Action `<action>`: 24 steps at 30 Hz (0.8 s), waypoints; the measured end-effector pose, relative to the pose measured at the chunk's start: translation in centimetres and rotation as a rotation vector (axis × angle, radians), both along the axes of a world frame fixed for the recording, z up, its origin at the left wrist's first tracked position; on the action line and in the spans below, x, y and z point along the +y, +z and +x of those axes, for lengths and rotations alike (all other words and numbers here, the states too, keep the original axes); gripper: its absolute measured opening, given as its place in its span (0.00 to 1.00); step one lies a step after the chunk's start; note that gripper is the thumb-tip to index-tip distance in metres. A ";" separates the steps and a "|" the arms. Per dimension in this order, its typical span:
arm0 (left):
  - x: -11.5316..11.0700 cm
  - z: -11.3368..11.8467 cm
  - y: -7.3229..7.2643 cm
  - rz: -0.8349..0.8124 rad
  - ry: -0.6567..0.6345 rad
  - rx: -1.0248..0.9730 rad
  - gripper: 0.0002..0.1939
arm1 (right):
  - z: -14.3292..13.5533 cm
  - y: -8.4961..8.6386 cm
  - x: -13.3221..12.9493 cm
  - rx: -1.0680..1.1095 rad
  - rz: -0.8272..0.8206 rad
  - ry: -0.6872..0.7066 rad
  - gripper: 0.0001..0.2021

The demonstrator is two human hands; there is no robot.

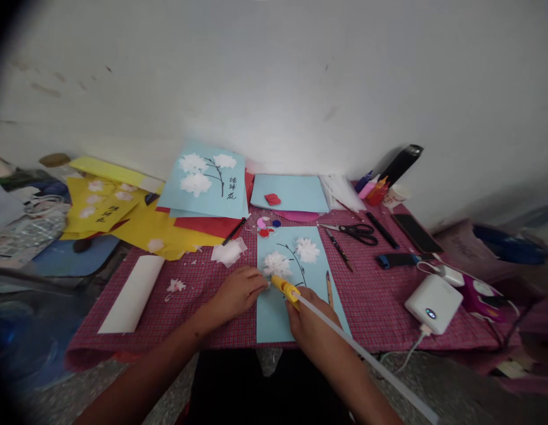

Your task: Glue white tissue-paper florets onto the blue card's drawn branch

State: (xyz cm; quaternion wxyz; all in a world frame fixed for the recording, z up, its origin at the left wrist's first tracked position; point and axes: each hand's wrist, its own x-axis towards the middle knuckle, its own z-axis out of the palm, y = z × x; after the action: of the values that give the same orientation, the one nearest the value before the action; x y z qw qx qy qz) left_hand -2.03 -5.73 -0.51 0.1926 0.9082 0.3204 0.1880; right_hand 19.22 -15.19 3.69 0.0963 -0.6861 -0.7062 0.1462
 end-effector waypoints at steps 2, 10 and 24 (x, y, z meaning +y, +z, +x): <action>0.0 -0.1 -0.1 -0.007 0.003 -0.012 0.11 | -0.1 0.3 0.1 0.009 -0.014 -0.001 0.13; 0.0 -0.4 -0.4 -0.046 0.095 -0.169 0.09 | 0.3 2.5 0.4 0.093 -0.098 0.028 0.14; -0.2 0.5 -0.3 0.054 0.113 -0.022 0.11 | 9.1 -1.9 -4.5 0.572 0.040 -0.312 0.19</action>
State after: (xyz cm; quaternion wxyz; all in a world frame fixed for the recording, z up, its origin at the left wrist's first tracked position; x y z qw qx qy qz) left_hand -1.54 -5.92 -0.81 0.1608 0.8914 0.3637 0.2173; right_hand 28.33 -19.65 1.77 0.3255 -0.7151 -0.5396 0.3024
